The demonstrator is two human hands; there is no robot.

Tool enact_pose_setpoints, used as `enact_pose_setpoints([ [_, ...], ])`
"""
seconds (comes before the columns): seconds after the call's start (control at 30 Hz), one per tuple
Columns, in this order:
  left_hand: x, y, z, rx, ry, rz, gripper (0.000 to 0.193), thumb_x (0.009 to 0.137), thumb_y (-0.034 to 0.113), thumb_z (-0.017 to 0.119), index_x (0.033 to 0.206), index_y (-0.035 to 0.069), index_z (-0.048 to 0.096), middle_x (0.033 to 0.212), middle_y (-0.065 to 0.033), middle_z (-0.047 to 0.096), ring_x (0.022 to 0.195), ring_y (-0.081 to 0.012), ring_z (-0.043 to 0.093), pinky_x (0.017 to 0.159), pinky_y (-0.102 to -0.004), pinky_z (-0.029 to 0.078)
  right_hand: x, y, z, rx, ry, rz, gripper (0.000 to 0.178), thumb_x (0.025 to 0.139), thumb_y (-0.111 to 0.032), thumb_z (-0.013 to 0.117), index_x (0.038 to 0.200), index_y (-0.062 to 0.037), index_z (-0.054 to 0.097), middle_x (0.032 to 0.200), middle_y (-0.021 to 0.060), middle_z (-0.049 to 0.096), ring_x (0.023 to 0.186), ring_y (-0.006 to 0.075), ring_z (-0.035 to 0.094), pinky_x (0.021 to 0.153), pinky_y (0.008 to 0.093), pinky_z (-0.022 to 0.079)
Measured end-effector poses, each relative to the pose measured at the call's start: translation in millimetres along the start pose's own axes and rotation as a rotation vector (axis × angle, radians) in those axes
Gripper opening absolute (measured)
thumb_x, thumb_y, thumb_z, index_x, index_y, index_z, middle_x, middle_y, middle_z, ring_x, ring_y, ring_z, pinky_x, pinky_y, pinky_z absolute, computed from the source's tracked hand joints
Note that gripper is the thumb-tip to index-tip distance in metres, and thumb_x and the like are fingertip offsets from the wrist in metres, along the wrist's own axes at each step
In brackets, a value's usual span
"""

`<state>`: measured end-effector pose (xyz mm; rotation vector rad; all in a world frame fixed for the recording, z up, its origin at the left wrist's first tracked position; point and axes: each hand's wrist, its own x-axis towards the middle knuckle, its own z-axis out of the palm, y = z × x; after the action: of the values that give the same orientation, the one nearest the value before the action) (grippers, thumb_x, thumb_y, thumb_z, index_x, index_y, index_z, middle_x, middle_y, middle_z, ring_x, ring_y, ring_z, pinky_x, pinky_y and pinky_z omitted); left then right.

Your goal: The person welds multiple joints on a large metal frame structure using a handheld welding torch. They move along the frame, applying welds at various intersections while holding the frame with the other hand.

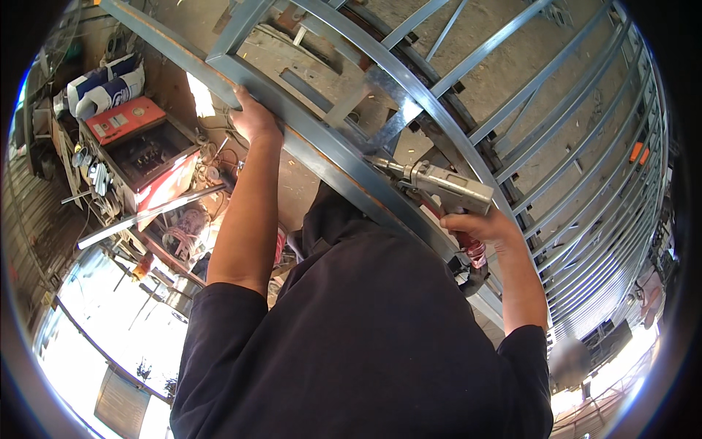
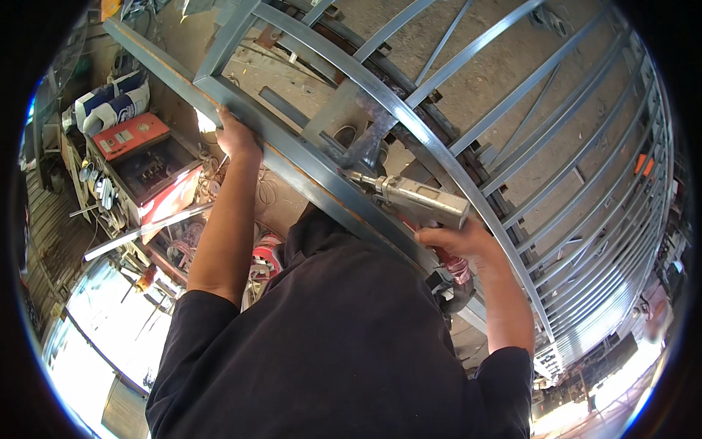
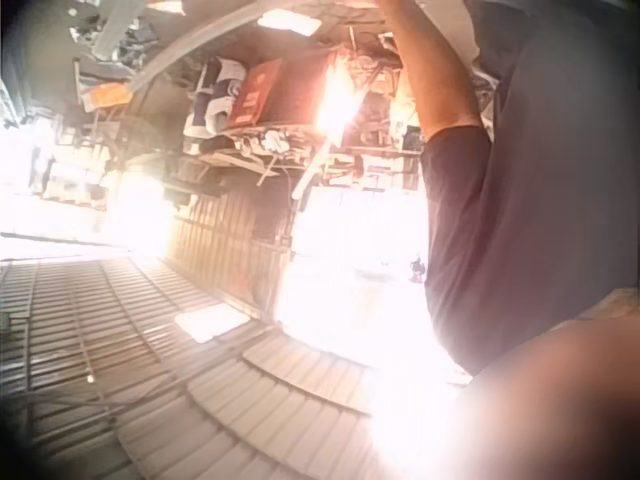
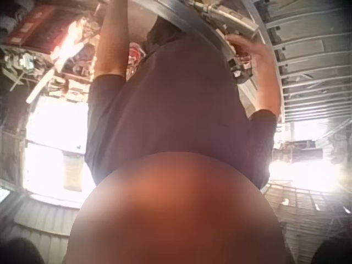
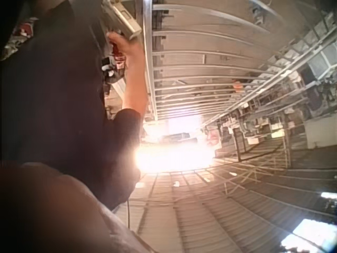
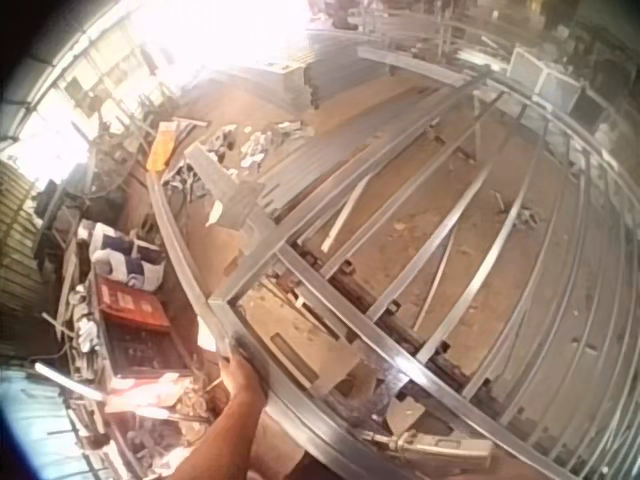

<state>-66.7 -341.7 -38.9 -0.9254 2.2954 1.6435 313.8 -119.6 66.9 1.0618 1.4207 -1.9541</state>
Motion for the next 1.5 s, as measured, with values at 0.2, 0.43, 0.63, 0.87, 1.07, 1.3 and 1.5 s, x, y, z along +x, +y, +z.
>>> enact_pose_setpoints([
  [0.2,0,2,-1,-0.007,-0.003,-0.005,0.081,0.101,0.054,0.064,0.147,-0.01,0.047,0.131,-0.0212,0.066,0.107,-0.0298,0.071,0.093,-0.0402,0.06,4,7,-4,0.016,-0.066,0.049,0.066,0.079,-0.016,0.088,0.139,-0.004,0.063,0.116,0.008,0.072,0.103,0.0183,0.067,0.088,0.0343,0.057],
  [0.43,-3,2,1,-0.018,0.002,0.008,0.08,0.101,0.054,0.063,0.147,-0.009,0.048,0.132,-0.0217,0.066,0.11,-0.0304,0.071,0.095,-0.0403,0.059,2,1,4,0.037,-0.027,0.03,0.065,0.081,-0.014,0.087,0.14,-0.0031,0.062,0.11,0.0064,0.071,0.096,0.015,0.067,0.08,0.0314,0.058],
  [0.63,-6,6,1,0.087,0.025,-0.004,0.083,0.1,0.057,0.062,0.147,-0.01,0.048,0.132,-0.0237,0.066,0.109,-0.0321,0.072,0.094,-0.0418,0.06,0,3,6,0.098,-0.024,0.035,0.064,0.082,-0.009,0.085,0.141,-0.0027,0.061,0.109,0.0061,0.07,0.094,0.014,0.067,0.076,0.0306,0.058],
  [0.87,2,-1,1,0.011,-0.01,-0.004,0.086,0.099,0.06,0.061,0.148,-0.01,0.047,0.132,-0.0242,0.065,0.11,-0.0323,0.072,0.093,-0.0414,0.061,-1,3,4,0.081,-0.036,0.022,0.064,0.082,-0.007,0.085,0.141,-0.0023,0.06,0.11,0.008,0.07,0.094,0.0148,0.068,0.076,0.0304,0.06],
  [1.07,12,-7,-1,0.008,-0.022,-0.011,0.089,0.099,0.061,0.061,0.15,-0.01,0.044,0.134,-0.0241,0.065,0.111,-0.0328,0.072,0.093,-0.0414,0.061,-4,3,2,0.06,-0.035,0.024,0.061,0.084,-0.007,0.084,0.14,-0.0021,0.061,0.111,0.0091,0.071,0.094,0.0152,0.069,0.077,0.0307,0.06],
  [1.3,-4,5,2,0.027,-0.017,-0.015,0.085,0.1,0.059,0.06,0.149,-0.009,0.045,0.132,-0.0238,0.065,0.11,-0.0326,0.072,0.093,-0.0414,0.063,-7,3,2,0.051,-0.031,0.032,0.06,0.084,-0.008,0.084,0.14,-0.0029,0.062,0.108,0.0075,0.071,0.091,0.014,0.069,0.076,0.0301,0.06],
  [1.5,-1,4,0,0.036,-0.011,-0.002,0.084,0.1,0.058,0.063,0.149,-0.009,0.045,0.132,-0.023,0.064,0.108,-0.0321,0.072,0.091,-0.0415,0.063,-10,9,2,0.014,-0.021,-0.005,0.058,0.085,-0.011,0.085,0.138,-0.0036,0.063,0.111,0.0063,0.072,0.095,0.0142,0.069,0.08,0.0314,0.06],
])
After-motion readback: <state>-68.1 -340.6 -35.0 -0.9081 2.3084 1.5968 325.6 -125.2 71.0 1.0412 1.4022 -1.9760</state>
